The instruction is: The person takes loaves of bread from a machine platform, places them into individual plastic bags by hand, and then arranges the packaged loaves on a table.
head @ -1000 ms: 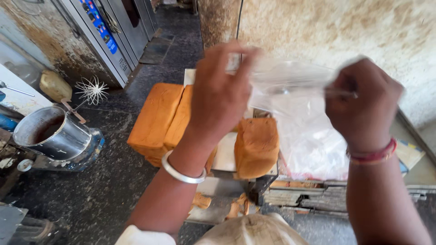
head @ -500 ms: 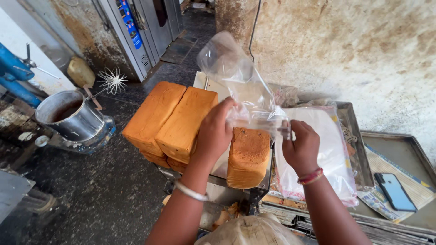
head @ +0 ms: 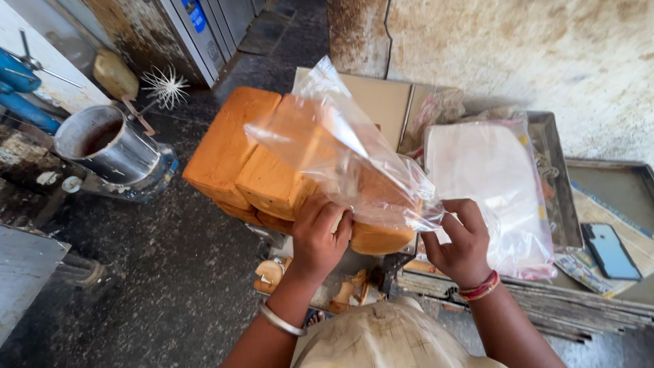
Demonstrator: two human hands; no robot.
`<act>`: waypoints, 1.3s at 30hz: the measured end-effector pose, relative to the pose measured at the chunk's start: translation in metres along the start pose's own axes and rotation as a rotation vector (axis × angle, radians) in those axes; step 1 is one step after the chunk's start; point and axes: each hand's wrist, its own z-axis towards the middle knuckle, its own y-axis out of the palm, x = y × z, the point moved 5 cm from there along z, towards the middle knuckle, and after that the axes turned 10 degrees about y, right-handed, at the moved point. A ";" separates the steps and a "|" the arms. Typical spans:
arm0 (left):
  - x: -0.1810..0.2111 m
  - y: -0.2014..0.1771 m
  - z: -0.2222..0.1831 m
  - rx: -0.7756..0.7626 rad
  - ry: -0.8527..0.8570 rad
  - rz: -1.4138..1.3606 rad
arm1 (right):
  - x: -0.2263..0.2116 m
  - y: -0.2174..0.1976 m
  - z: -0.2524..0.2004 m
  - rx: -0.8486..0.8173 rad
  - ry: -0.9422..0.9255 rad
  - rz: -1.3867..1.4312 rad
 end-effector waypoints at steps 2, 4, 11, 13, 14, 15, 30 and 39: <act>-0.006 0.001 -0.006 0.033 -0.053 -0.123 | 0.000 0.003 -0.004 -0.041 -0.038 -0.029; -0.012 0.001 -0.011 0.093 -0.162 -0.280 | -0.001 0.006 -0.007 -0.075 -0.061 -0.069; -0.018 0.007 -0.024 0.124 -0.191 -0.425 | -0.005 -0.002 -0.015 -0.065 -0.016 -0.116; -0.022 0.009 -0.030 0.098 -0.166 -0.408 | -0.003 0.001 -0.022 -0.094 0.039 -0.156; -0.026 0.012 -0.033 0.062 -0.178 -0.382 | -0.001 0.006 -0.025 -0.139 0.044 -0.195; -0.029 0.015 -0.037 0.025 -0.189 -0.356 | 0.001 0.012 -0.028 -0.184 0.049 -0.234; -0.037 0.036 -0.053 0.046 -0.422 -0.874 | -0.026 0.028 -0.025 -0.009 0.425 0.873; -0.019 0.064 -0.047 -0.194 -0.338 -0.770 | 0.054 0.128 -0.056 -0.173 0.934 1.367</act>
